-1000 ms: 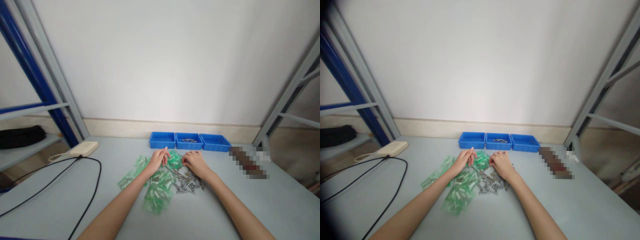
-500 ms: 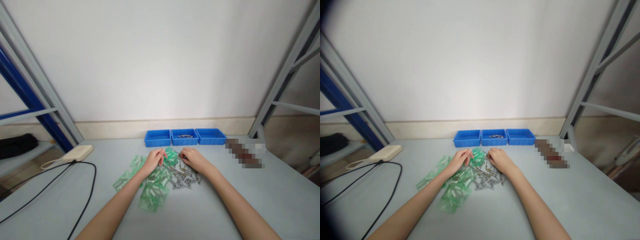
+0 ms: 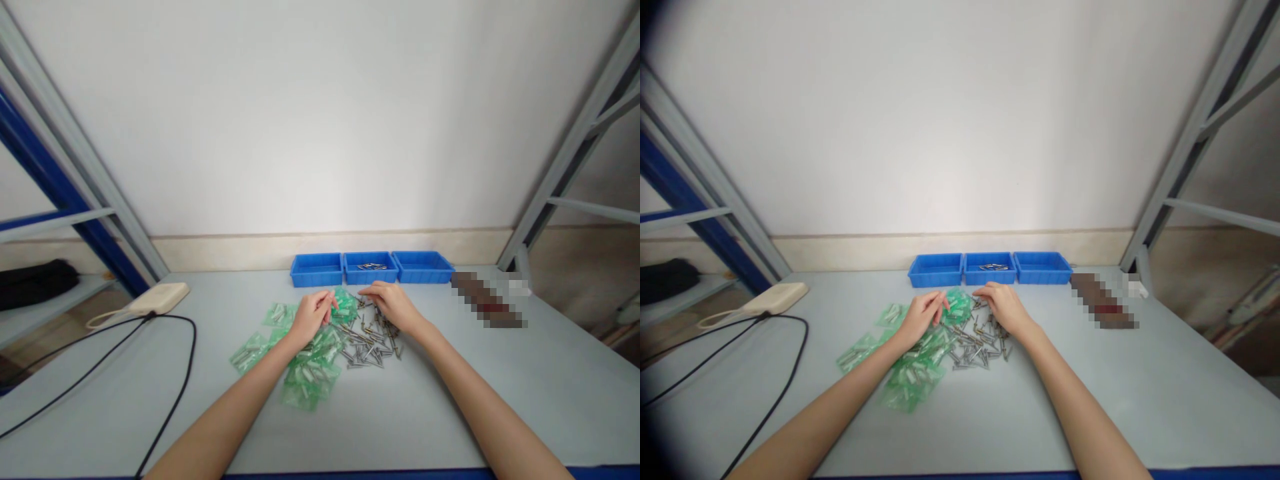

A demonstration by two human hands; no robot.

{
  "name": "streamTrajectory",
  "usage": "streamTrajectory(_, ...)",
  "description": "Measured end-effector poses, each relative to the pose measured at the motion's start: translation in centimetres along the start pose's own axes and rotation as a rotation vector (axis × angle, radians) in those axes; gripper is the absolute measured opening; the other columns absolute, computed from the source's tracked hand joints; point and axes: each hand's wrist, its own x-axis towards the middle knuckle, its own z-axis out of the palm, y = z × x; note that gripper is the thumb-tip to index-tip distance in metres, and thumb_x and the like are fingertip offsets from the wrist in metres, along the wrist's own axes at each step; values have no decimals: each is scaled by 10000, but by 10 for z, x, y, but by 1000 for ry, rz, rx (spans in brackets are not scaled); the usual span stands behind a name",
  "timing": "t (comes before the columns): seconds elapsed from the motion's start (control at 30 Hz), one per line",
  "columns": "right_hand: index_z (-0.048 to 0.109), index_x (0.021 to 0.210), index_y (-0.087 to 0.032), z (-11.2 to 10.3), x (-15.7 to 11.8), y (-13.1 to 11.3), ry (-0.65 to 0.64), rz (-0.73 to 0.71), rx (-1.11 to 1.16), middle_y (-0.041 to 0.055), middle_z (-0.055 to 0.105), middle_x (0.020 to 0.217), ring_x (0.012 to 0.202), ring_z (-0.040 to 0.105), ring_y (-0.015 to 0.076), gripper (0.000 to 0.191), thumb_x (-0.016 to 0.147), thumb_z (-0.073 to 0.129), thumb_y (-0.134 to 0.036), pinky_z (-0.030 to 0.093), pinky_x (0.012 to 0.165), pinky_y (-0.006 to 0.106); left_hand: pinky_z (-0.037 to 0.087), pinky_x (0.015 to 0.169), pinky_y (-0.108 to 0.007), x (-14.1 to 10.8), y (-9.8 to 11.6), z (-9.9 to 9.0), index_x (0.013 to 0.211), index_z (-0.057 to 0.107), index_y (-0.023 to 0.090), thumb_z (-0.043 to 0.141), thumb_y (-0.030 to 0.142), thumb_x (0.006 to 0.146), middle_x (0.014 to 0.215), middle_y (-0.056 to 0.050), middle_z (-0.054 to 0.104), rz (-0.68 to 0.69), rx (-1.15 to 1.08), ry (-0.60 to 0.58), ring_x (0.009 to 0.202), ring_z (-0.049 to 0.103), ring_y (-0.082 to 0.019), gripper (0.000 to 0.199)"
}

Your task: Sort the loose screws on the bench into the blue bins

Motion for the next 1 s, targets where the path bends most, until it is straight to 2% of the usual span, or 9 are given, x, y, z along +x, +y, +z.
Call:
streamTrajectory(0.13, 548, 924, -182, 16, 4, -15, 18, 87, 623, 31, 664, 763, 735, 629, 167, 171, 829, 472, -302, 470, 730, 305, 323, 476, -217, -4, 8, -1, 607, 546, 162, 411, 465, 835, 401, 50, 421, 62, 91, 72, 398, 405, -101, 402)
streamTrajectory(0.23, 484, 930, -213, 26, 4, -33, 51, 71, 814, 3, 657, 756, 786, 621, 155, 189, 814, 502, -362, 453, 782, 305, 336, 495, -214, -7, 13, -1, 565, 526, 165, 411, 454, 839, 428, 38, 457, 94, 106, 7, 423, 424, -98, 415)
streamTrajectory(0.3, 492, 909, -217, 27, 2, -42, 114, 77, 792, 9, 652, 810, 825, 605, 155, 199, 796, 529, -377, 438, 801, 301, 346, 493, -208, -8, 15, 0, 588, 538, 162, 393, 455, 846, 446, 32, 485, 89, 53, -50, 428, 439, -97, 417)
streamTrajectory(0.4, 554, 830, -207, 25, 1, -48, 235, 88, 633, 30, 628, 947, 939, 552, 175, 192, 759, 575, -384, 402, 843, 311, 355, 473, -202, -6, 16, 2, 658, 585, 151, 419, 462, 831, 471, 25, 516, 49, -27, -47, 427, 445, -96, 392)
streamTrajectory(0.5, 589, 773, -195, 25, 2, -44, 282, 113, 546, 27, 623, 869, 861, 539, 175, 195, 722, 609, -382, 403, 793, 301, 367, 458, -205, -4, 16, 3, 776, 629, 140, 515, 434, 781, 517, 12, 560, -8, -93, -86, 438, 464, -105, 315)
streamTrajectory(0.6, 584, 773, -188, 28, 6, -36, 276, 179, 665, 19, 620, 791, 760, 548, 158, 219, 689, 627, -385, 422, 737, 286, 378, 465, -208, -2, 16, 3, 767, 636, 146, 572, 384, 745, 536, 9, 575, -27, -97, -121, 449, 475, -108, 247)
streamTrajectory(0.73, 567, 734, -182, 32, 9, -22, 201, 274, 820, 13, 621, 736, 721, 571, 156, 249, 633, 658, -390, 441, 720, 289, 374, 476, -204, -1, 14, 2, 694, 609, 153, 550, 390, 765, 526, 21, 554, -2, -59, -66, 450, 470, -99, 255)
streamTrajectory(0.87, 563, 680, -178, 33, 10, -11, 168, 275, 735, 5, 616, 672, 665, 566, 151, 259, 645, 649, -419, 442, 693, 292, 374, 466, -200, -1, 10, 1, 738, 571, 156, 503, 428, 796, 541, 25, 546, 5, -77, -61, 448, 477, -98, 287)
streamTrajectory(1.0, 549, 632, -180, 33, 9, -12, 167, 221, 669, 2, 615, 647, 638, 553, 142, 267, 683, 623, -431, 433, 663, 276, 365, 455, -194, -1, 6, 1, 803, 530, 170, 468, 436, 818, 533, 38, 551, 2, -72, -84, 430, 476, -96, 273)
